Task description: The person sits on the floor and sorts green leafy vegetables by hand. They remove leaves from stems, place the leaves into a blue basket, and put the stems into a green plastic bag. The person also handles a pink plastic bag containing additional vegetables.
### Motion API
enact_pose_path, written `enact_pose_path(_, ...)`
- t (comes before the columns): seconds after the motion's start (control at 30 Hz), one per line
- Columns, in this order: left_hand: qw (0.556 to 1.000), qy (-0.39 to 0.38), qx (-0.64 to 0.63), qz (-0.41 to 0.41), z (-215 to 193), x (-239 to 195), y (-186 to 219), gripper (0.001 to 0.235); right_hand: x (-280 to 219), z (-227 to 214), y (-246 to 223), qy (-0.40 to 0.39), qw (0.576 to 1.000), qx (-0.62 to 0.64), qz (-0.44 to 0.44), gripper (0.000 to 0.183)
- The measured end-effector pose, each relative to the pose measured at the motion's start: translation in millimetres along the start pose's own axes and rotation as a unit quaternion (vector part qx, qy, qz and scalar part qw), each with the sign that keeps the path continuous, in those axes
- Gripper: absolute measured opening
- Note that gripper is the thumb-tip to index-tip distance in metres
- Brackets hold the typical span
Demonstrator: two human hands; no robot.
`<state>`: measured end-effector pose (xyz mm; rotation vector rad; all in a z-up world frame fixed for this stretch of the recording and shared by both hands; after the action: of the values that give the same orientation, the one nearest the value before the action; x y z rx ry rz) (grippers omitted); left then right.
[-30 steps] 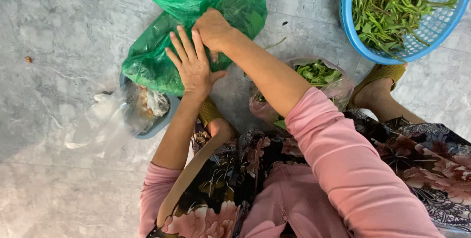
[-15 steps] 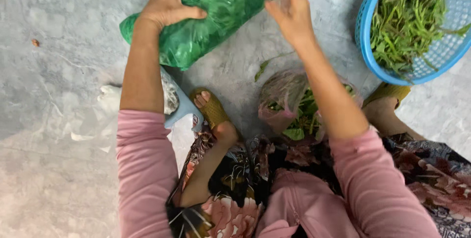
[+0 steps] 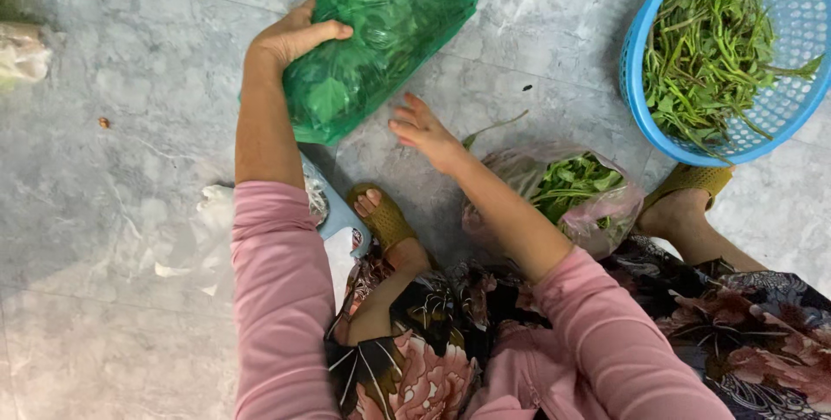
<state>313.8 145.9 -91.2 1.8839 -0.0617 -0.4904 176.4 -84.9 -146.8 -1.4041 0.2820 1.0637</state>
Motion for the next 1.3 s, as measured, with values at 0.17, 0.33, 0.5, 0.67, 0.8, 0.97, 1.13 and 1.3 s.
enact_pose_path(0.17,0.991,0.026,-0.129,-0.018,0.4,-11.1,-24.2,0.083,0.0,14.4,-28.9,-0.001,0.994,0.090,-0.068,0.083)
enact_pose_path(0.33,0.883,0.108,-0.445,-0.105,49.5,-40.6,-90.3,0.070,-16.0,2.5,-57.9,0.017,0.985,-0.053,-0.166,0.077)
enact_pose_path(0.5,0.810,0.133,-0.559,-0.117,93.3,-51.9,-130.1,0.074,-11.0,-26.2,-52.9,0.021,0.986,-0.086,-0.143,0.064)
enact_pose_path(0.67,0.860,0.163,-0.477,-0.079,64.3,-50.5,-121.7,0.080,-10.5,-68.6,-50.2,0.170,0.980,-0.067,-0.084,0.080)
enact_pose_path(0.8,0.925,0.299,-0.234,-0.009,7.3,-85.0,-96.9,0.089,-11.1,-55.3,-28.2,0.171,0.982,-0.071,0.025,0.115)
enact_pose_path(0.97,0.942,0.312,-0.067,0.105,10.4,-116.0,-19.9,0.090,-1.5,-22.5,-51.8,0.147,0.988,-0.050,-0.018,0.124)
enact_pose_path(1.13,0.912,0.374,-0.057,0.160,39.7,-147.5,21.7,0.082,-3.1,-19.4,-53.7,0.118,0.989,-0.046,-0.077,0.127)
enact_pose_path(1.3,0.897,0.414,-0.023,0.155,40.9,-161.4,32.5,0.057,2.3,-32.1,-40.4,0.136,0.988,-0.053,-0.051,0.131)
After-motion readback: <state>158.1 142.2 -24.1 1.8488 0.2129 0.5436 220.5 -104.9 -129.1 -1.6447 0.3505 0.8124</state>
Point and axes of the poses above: each hand's wrist, its own x-axis towards the middle knuckle, its own z-axis out of the palm, y = z × x, the point moved 10 cm from there along x, towards the middle knuckle, and after that the axes turned 12 degrees about z, right-handed, at the moved point
